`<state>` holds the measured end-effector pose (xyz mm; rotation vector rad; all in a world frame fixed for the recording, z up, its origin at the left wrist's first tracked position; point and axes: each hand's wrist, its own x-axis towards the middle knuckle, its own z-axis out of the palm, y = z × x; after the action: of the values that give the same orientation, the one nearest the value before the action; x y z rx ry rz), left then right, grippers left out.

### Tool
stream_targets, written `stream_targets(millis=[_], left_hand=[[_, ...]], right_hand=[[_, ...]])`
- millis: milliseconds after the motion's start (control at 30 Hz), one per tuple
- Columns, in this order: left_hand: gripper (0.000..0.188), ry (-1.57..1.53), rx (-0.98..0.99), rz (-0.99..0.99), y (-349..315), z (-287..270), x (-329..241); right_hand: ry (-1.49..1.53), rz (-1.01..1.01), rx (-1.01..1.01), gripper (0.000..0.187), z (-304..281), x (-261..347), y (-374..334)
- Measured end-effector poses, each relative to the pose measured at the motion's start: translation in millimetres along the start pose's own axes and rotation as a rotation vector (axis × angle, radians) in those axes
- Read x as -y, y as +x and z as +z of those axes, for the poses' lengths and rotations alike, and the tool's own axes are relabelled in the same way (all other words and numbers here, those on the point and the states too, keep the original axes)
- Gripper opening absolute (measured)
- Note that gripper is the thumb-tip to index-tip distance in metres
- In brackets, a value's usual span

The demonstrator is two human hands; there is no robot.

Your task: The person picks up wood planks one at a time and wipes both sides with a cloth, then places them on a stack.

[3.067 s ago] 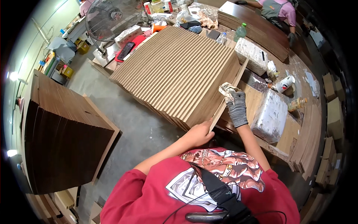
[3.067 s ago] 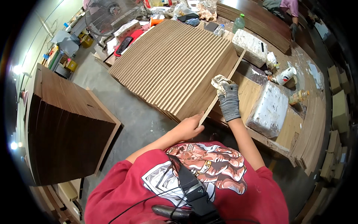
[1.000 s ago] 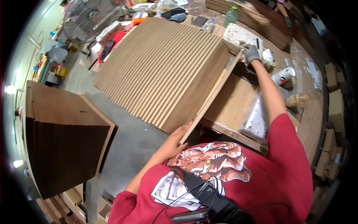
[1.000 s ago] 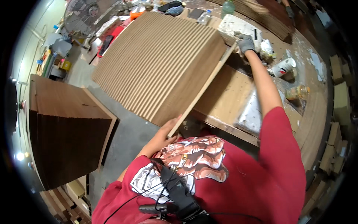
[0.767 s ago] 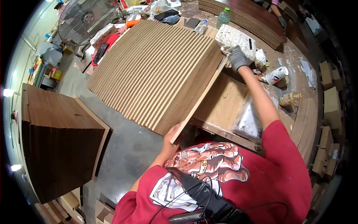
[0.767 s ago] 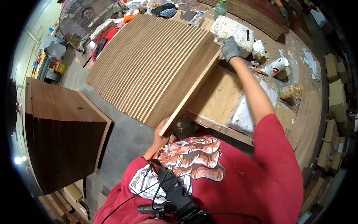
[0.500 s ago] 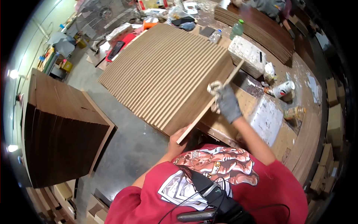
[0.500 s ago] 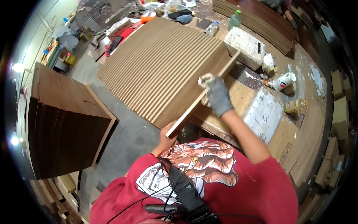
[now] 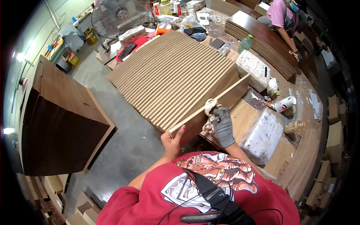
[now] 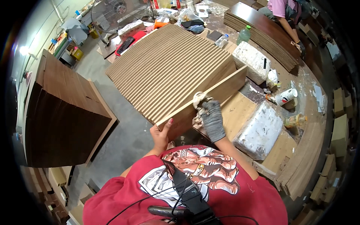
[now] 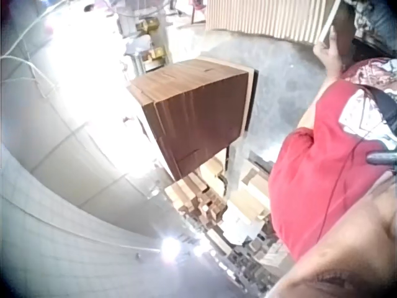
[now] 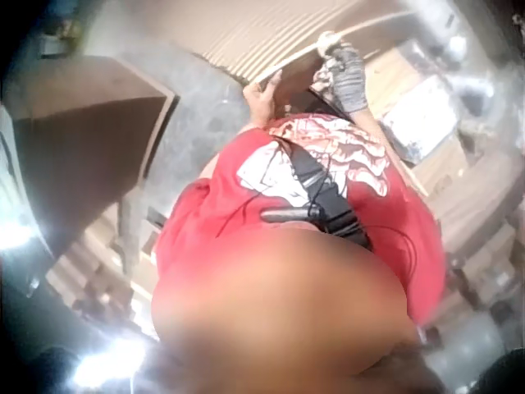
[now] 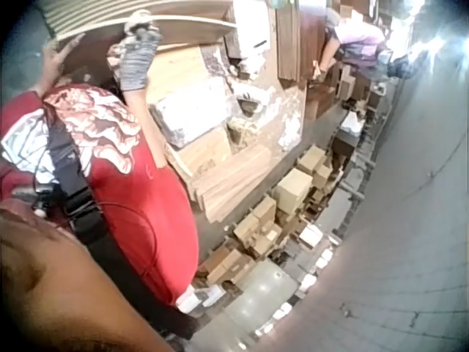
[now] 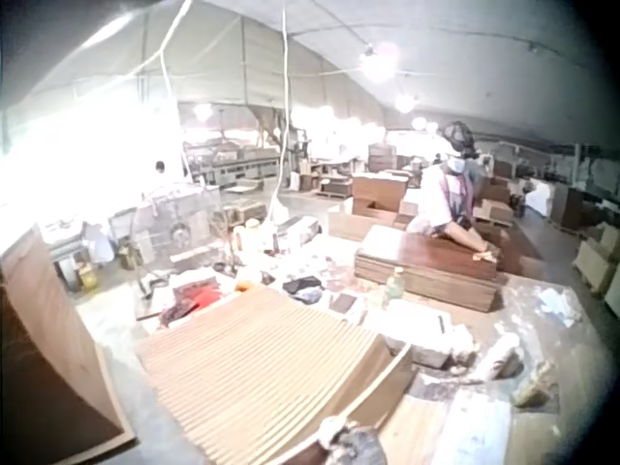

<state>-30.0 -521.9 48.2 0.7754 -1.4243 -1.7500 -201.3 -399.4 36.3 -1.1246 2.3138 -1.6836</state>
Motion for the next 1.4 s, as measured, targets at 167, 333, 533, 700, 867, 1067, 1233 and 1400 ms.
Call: stream_targets(millis=[167, 333, 533, 700, 867, 1067, 1233, 1400], left_hand=[[0.023, -0.161, -0.115, -0.129, 7, -29, -35], [0.021, -0.341, -0.237, -0.189, 25, -77, -43], [0.030, -0.447, -0.209, -0.270, 53, -133, -46], [0.025, -0.605, -0.150, -0.332, 70, -175, -42], [0.025, -0.640, -0.198, -0.437, 79, -197, -28], [0.028, -0.613, -0.208, -0.420, 95, -204, -18], [0.030, -0.631, -0.233, -0.540, 100, -200, -22], [0.033, -0.594, -0.270, -0.592, 96, -197, -32]], right_hand=[[-0.196, -0.032, -0.045, 0.027, -1, 4, 24], [-0.148, -0.218, -0.026, 0.030, 44, 48, 28], [-0.073, -0.400, 0.292, 0.030, 96, 80, 17], [-0.252, -0.442, 0.343, 0.033, 128, 90, 20], [-0.334, -0.278, 0.305, 0.035, 139, 72, 31], [-0.146, 0.062, 0.171, 0.037, 124, 49, 61], [-0.387, 0.079, 0.140, 0.035, 106, 11, 87], [-0.165, 0.203, 0.106, 0.032, 93, -40, 129]])
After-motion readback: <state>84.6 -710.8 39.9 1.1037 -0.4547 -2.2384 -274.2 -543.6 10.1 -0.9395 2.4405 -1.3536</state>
